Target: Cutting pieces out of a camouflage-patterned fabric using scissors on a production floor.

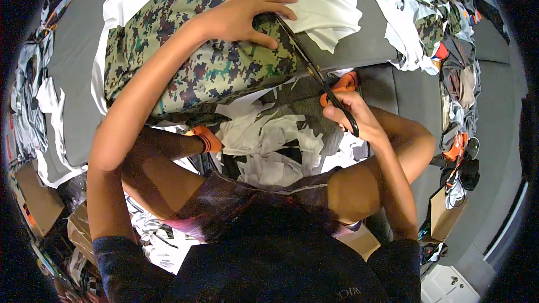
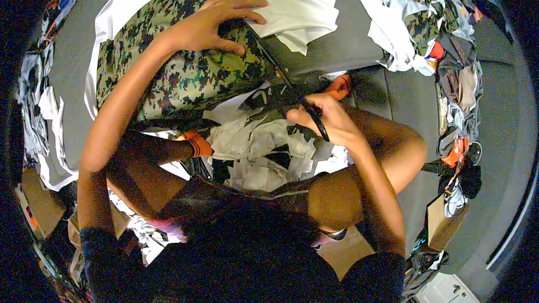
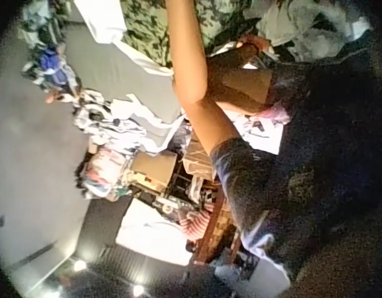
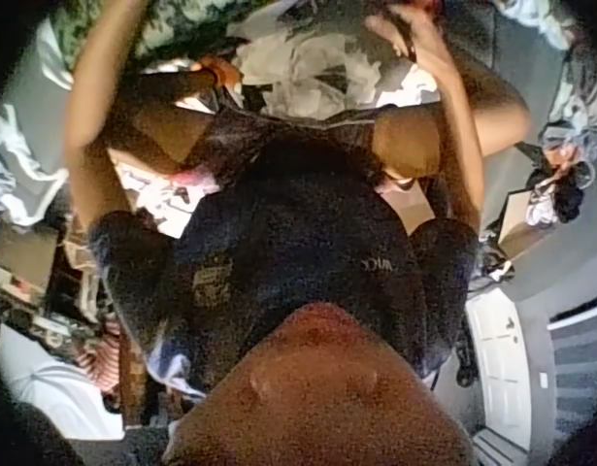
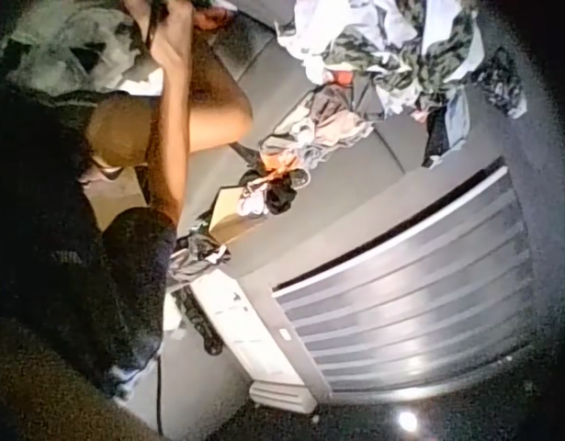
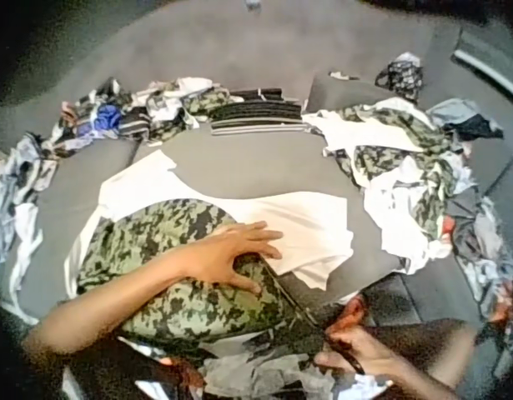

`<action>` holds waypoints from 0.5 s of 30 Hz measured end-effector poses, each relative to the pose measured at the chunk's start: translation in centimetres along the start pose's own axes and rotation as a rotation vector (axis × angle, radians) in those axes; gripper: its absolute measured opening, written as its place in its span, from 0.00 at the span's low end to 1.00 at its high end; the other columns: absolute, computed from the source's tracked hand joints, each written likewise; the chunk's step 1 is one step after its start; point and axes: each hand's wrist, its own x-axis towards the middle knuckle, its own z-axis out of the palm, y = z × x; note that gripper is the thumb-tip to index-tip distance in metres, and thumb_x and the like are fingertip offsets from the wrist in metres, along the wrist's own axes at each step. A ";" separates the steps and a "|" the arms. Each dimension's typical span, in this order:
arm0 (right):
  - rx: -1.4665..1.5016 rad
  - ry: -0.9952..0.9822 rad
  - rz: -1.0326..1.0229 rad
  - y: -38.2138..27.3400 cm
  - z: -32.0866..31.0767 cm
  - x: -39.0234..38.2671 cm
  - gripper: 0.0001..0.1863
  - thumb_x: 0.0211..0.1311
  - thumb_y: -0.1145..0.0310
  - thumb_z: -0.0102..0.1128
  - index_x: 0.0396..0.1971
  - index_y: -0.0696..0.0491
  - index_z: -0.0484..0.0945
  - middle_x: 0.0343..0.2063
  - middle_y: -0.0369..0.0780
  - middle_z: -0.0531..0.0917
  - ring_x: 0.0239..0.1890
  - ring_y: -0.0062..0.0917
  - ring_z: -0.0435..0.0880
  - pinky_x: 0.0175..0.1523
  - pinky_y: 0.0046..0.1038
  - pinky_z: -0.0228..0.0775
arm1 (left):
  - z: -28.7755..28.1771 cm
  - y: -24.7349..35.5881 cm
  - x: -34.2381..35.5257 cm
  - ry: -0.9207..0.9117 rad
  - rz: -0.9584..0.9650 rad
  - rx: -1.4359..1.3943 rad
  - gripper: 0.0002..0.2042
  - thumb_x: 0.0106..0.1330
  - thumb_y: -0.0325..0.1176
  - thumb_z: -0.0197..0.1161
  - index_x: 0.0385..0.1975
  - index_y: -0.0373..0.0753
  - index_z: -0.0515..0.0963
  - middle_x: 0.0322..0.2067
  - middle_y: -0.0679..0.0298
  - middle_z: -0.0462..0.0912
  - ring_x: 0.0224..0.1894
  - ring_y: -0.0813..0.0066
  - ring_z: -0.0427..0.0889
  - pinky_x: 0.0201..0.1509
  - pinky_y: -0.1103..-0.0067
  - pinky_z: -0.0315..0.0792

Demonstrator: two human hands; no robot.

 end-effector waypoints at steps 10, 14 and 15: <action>-0.054 0.019 -0.003 0.5 0.3 -0.3 0.17 0.57 0.56 0.62 0.18 0.50 0.69 0.13 0.28 0.66 0.14 0.12 0.61 0.19 0.17 0.51 | 0.0 -0.1 -0.1 -0.030 -0.029 0.096 0.33 0.50 0.55 0.67 0.59 0.58 0.71 0.67 0.76 0.59 0.71 0.68 0.52 0.71 0.64 0.47; -0.048 0.024 -0.014 0.2 0.5 -0.2 0.17 0.58 0.56 0.62 0.18 0.50 0.69 0.13 0.28 0.65 0.14 0.12 0.61 0.19 0.17 0.51 | 0.1 -0.1 -0.1 -0.039 -0.057 0.144 0.35 0.49 0.57 0.67 0.61 0.60 0.69 0.68 0.76 0.58 0.71 0.68 0.51 0.72 0.64 0.46; -0.035 0.027 -0.021 0.1 0.6 -0.1 0.18 0.58 0.56 0.62 0.17 0.50 0.69 0.13 0.28 0.65 0.14 0.12 0.61 0.19 0.17 0.51 | 0.2 -0.1 -0.1 -0.041 -0.068 0.162 0.36 0.49 0.58 0.67 0.61 0.60 0.68 0.68 0.76 0.58 0.71 0.68 0.50 0.72 0.64 0.46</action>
